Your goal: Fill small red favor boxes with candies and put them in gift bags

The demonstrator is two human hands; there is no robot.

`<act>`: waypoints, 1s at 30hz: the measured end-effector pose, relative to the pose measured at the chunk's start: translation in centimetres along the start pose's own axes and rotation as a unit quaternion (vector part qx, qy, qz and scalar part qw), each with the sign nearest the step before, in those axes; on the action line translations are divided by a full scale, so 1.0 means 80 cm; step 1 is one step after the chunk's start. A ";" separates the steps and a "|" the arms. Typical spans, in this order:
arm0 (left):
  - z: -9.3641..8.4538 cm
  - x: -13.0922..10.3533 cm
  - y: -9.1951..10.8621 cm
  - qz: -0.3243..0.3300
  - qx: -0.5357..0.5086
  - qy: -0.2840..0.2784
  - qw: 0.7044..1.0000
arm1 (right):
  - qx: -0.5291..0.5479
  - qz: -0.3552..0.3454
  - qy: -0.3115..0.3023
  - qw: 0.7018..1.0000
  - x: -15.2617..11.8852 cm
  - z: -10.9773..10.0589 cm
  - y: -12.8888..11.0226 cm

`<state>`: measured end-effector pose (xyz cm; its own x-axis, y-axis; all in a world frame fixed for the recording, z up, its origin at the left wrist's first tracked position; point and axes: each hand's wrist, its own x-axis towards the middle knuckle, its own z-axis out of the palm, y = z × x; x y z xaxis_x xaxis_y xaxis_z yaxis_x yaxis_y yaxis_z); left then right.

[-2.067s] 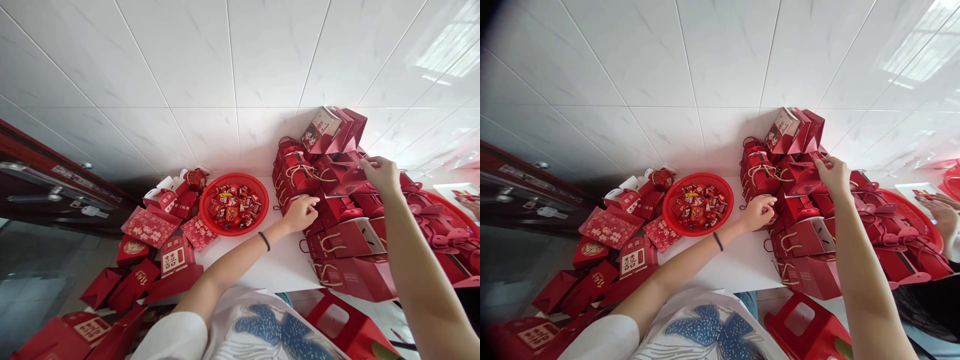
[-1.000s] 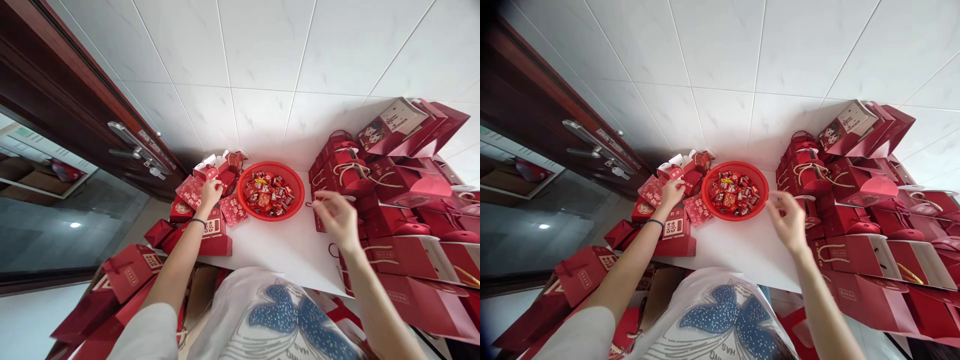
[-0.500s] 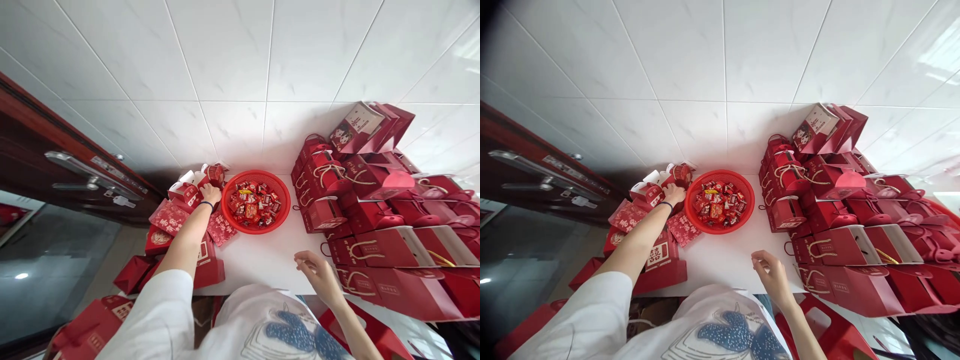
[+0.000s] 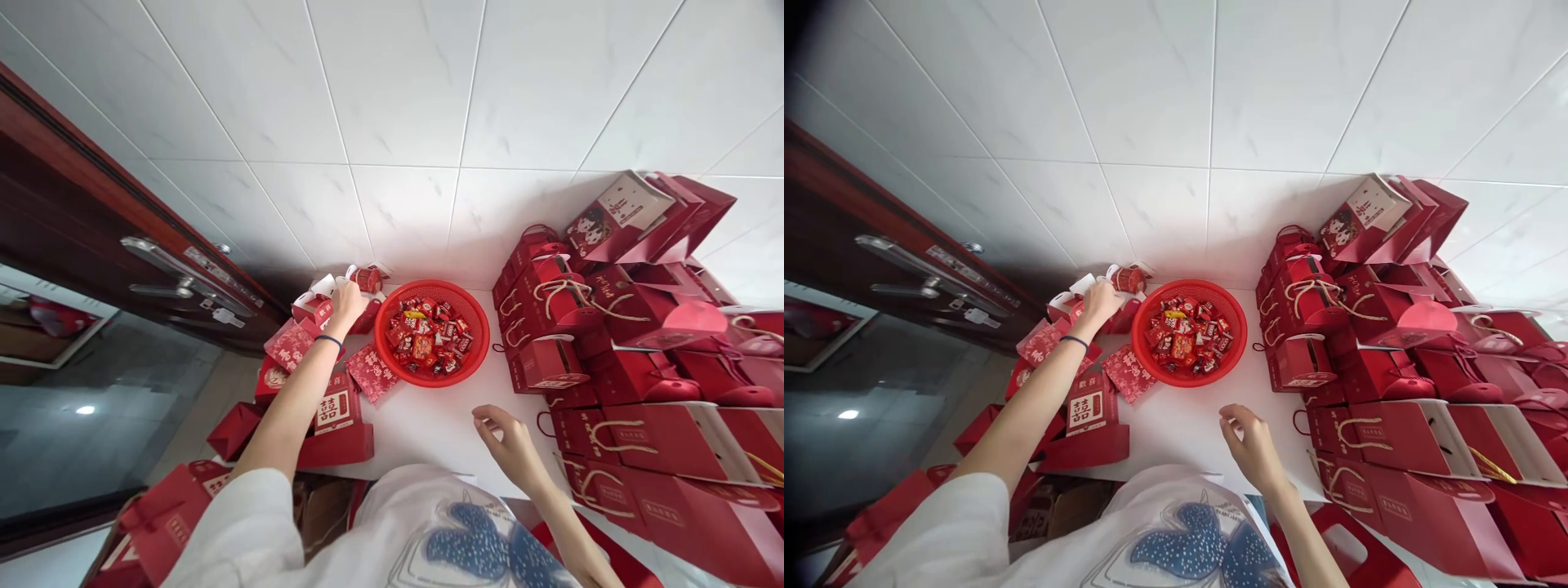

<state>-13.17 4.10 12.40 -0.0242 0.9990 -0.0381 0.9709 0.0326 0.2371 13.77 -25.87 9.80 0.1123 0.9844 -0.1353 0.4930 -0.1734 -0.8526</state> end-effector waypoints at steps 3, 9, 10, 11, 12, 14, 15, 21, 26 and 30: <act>-0.036 -0.028 -0.002 0.027 -0.003 0.059 0.998 | -0.002 -0.013 -0.017 1.000 0.006 0.007 0.000; -0.082 -0.113 -0.016 0.156 -0.158 0.210 0.952 | 0.055 -0.005 -0.014 0.998 0.025 0.014 -0.008; -0.085 -0.129 -0.015 0.184 -0.185 0.210 0.942 | 0.076 -0.004 -0.002 0.997 0.029 0.014 -0.013; -0.085 -0.145 -0.013 0.213 -0.214 0.201 0.932 | 0.098 -0.007 0.013 0.995 0.032 0.013 -0.018; -0.082 -0.161 -0.009 0.239 -0.243 0.183 0.922 | 0.120 -0.014 0.032 0.992 0.036 0.012 -0.023; -0.070 -0.193 0.000 0.272 -0.300 0.124 0.906 | 0.152 -0.038 0.068 0.985 0.040 0.010 -0.035; -0.060 -0.208 0.005 0.271 -0.325 0.090 0.902 | 0.158 -0.049 0.084 0.983 0.040 0.008 -0.040; 0.018 -0.276 0.023 0.230 -0.446 -0.069 0.862 | 0.071 -0.017 0.112 0.991 0.027 0.003 -0.028; 0.080 -0.303 0.021 0.177 -0.466 -0.121 0.858 | 0.011 0.039 0.010 0.999 0.013 0.021 0.027; 0.120 -0.305 0.015 0.174 -0.446 -0.105 0.871 | -0.089 0.030 -0.037 0.995 0.011 0.049 0.058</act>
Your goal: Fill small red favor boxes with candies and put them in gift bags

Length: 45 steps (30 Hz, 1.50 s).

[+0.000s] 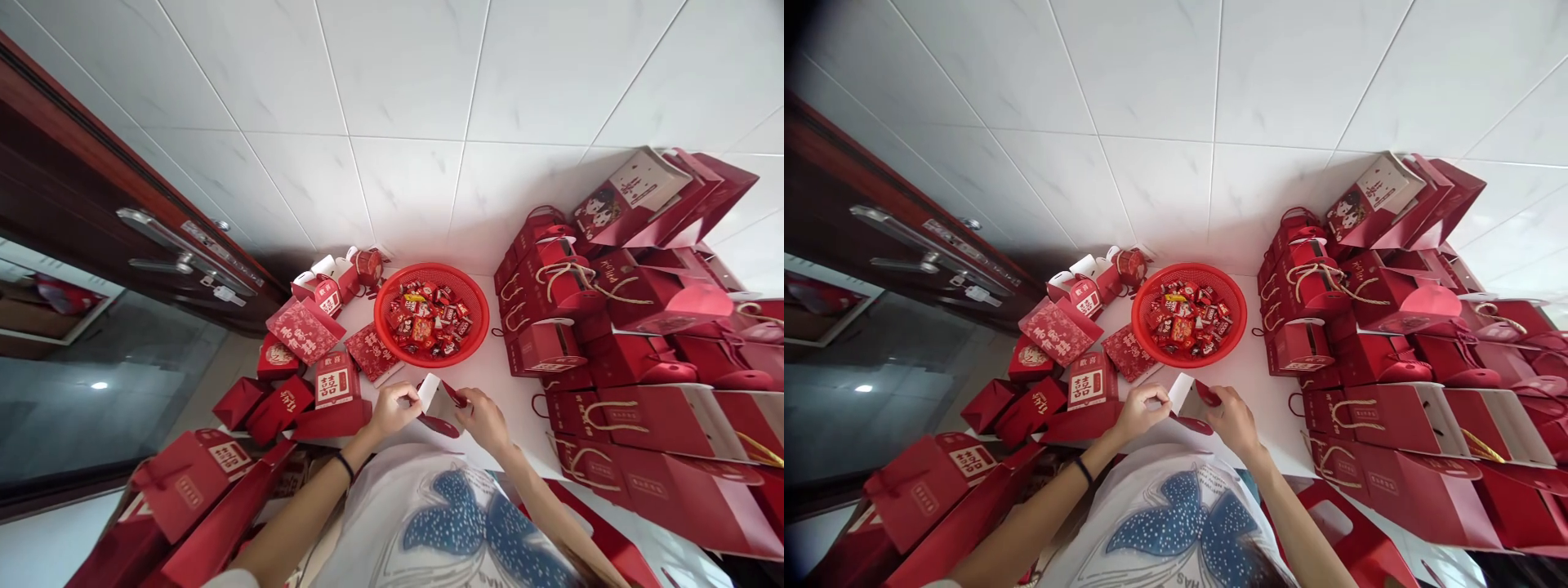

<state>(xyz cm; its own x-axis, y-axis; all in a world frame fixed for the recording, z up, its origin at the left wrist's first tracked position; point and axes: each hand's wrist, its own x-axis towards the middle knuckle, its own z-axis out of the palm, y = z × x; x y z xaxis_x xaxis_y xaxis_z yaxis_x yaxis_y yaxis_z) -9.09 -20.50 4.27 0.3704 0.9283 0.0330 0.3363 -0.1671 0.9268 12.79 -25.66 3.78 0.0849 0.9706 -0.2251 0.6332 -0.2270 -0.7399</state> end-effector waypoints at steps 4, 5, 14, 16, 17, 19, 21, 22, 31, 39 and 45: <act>0.007 0.003 -0.024 -0.018 0.063 0.045 0.997 | -0.069 0.019 0.026 0.997 0.010 0.018 0.005; 0.008 0.004 -0.028 -0.024 0.076 0.057 0.995 | -0.066 0.017 0.037 0.997 0.013 0.020 0.005; 0.011 -0.004 -0.056 -0.088 0.014 0.010 0.996 | 0.300 0.137 0.059 0.942 0.042 0.048 0.032; 0.008 -0.006 -0.066 -0.126 -0.027 -0.002 0.992 | 0.316 0.138 0.054 0.937 0.048 0.050 0.036; 0.007 -0.007 -0.071 -0.143 -0.045 -0.009 0.989 | 0.324 0.138 0.051 0.935 0.050 0.050 0.036; 0.004 -0.011 -0.079 -0.173 -0.075 -0.023 0.982 | 0.337 0.139 0.043 0.930 0.055 0.049 0.035; 0.003 -0.016 -0.085 -0.200 -0.090 -0.031 0.975 | 0.346 0.140 0.027 0.927 0.059 0.048 0.032; 0.004 -0.019 -0.087 -0.214 -0.093 -0.033 0.972 | 0.348 0.141 0.018 0.927 0.061 0.047 0.029; -0.033 0.013 -0.064 -0.138 0.062 -0.077 0.986 | 0.317 0.139 0.006 0.938 0.086 0.039 0.024; -0.054 0.189 -0.018 -0.104 0.316 -0.023 0.943 | 0.077 0.075 0.149 0.983 0.060 0.008 0.020; -0.024 0.234 -0.030 -0.204 0.296 -0.007 0.933 | 0.142 0.036 0.135 0.980 0.042 0.003 0.001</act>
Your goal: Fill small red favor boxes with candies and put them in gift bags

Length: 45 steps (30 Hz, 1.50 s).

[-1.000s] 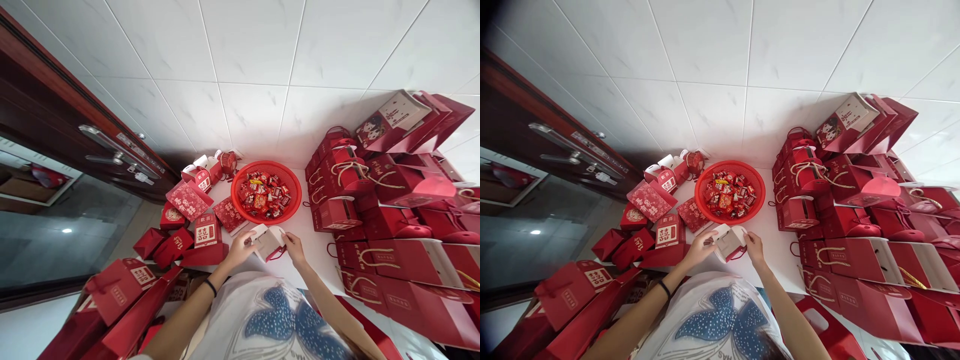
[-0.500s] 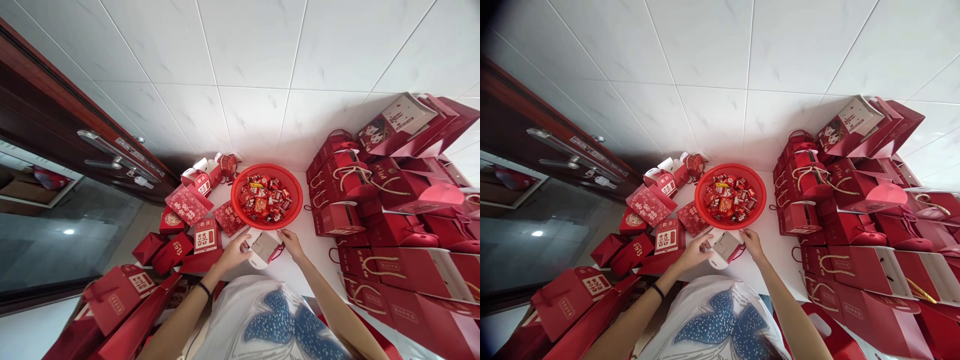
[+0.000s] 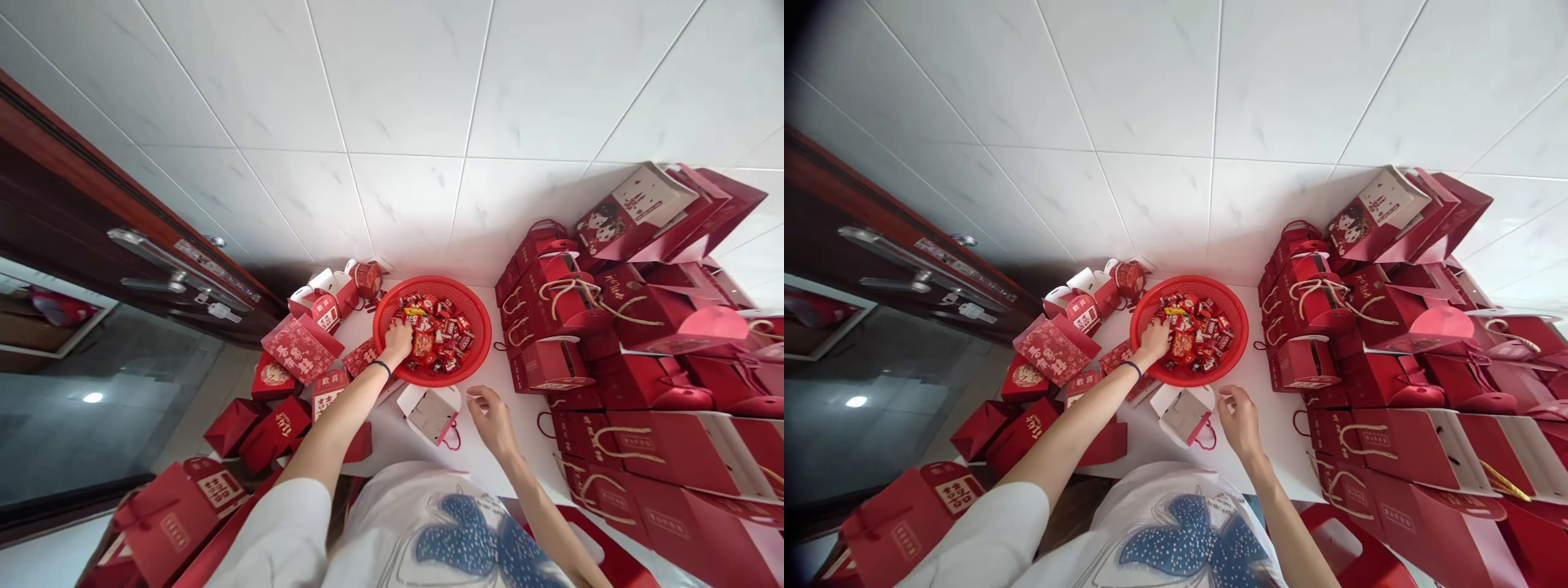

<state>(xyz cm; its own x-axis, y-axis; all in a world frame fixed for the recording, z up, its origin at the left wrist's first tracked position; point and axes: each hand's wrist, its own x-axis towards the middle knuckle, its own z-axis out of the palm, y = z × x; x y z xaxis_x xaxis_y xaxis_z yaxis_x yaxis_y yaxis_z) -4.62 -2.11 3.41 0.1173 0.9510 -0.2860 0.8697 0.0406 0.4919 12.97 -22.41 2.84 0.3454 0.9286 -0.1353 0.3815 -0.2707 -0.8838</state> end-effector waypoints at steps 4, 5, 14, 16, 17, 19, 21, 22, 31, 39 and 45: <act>-0.006 -0.001 -0.022 -0.001 -0.100 -0.003 0.995 | 0.076 0.037 -0.020 0.996 -0.003 0.000 -0.011; -0.006 -0.006 -0.027 0.001 -0.130 -0.003 0.992 | 0.100 0.046 -0.027 0.994 -0.002 0.001 -0.014; 0.042 -0.059 -0.028 -0.004 -0.278 -0.068 0.958 | 0.255 0.123 -0.060 0.957 0.037 0.040 -0.059; 0.051 -0.055 -0.016 -0.001 -0.239 -0.068 0.969 | 0.247 0.108 -0.080 0.960 0.038 0.044 -0.062; 0.055 -0.052 -0.008 0.006 -0.227 -0.069 0.972 | 0.243 0.099 -0.089 0.961 0.035 0.043 -0.061; 0.066 -0.045 0.008 0.013 -0.179 -0.081 0.981 | 0.235 0.094 -0.096 0.963 0.024 0.040 -0.055; 0.078 -0.039 0.024 0.011 -0.128 -0.100 0.987 | 0.232 0.109 -0.089 0.963 0.010 0.033 -0.044; 0.083 -0.037 0.030 0.009 -0.112 -0.109 0.988 | 0.234 0.121 -0.085 0.961 0.003 0.030 -0.038; 0.063 -0.029 0.013 0.018 -0.204 -0.128 0.970 | 0.270 0.182 -0.026 0.945 -0.018 -0.005 -0.010; 0.062 -0.133 0.019 0.066 -0.496 -0.127 0.857 | 0.333 0.166 -0.040 0.927 0.000 0.021 -0.042; 0.059 -0.134 0.020 0.088 -0.468 -0.189 0.859 | 0.349 0.171 0.000 0.921 -0.003 0.018 -0.038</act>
<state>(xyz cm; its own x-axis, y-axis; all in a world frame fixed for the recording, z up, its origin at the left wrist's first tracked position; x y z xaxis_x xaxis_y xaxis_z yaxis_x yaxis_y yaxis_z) -2.26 -13.69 3.41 0.5088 0.8071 -0.2996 0.0767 0.3042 0.9495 10.51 -21.44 4.94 0.3424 0.8191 -0.4602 -0.3939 -0.3196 -0.8618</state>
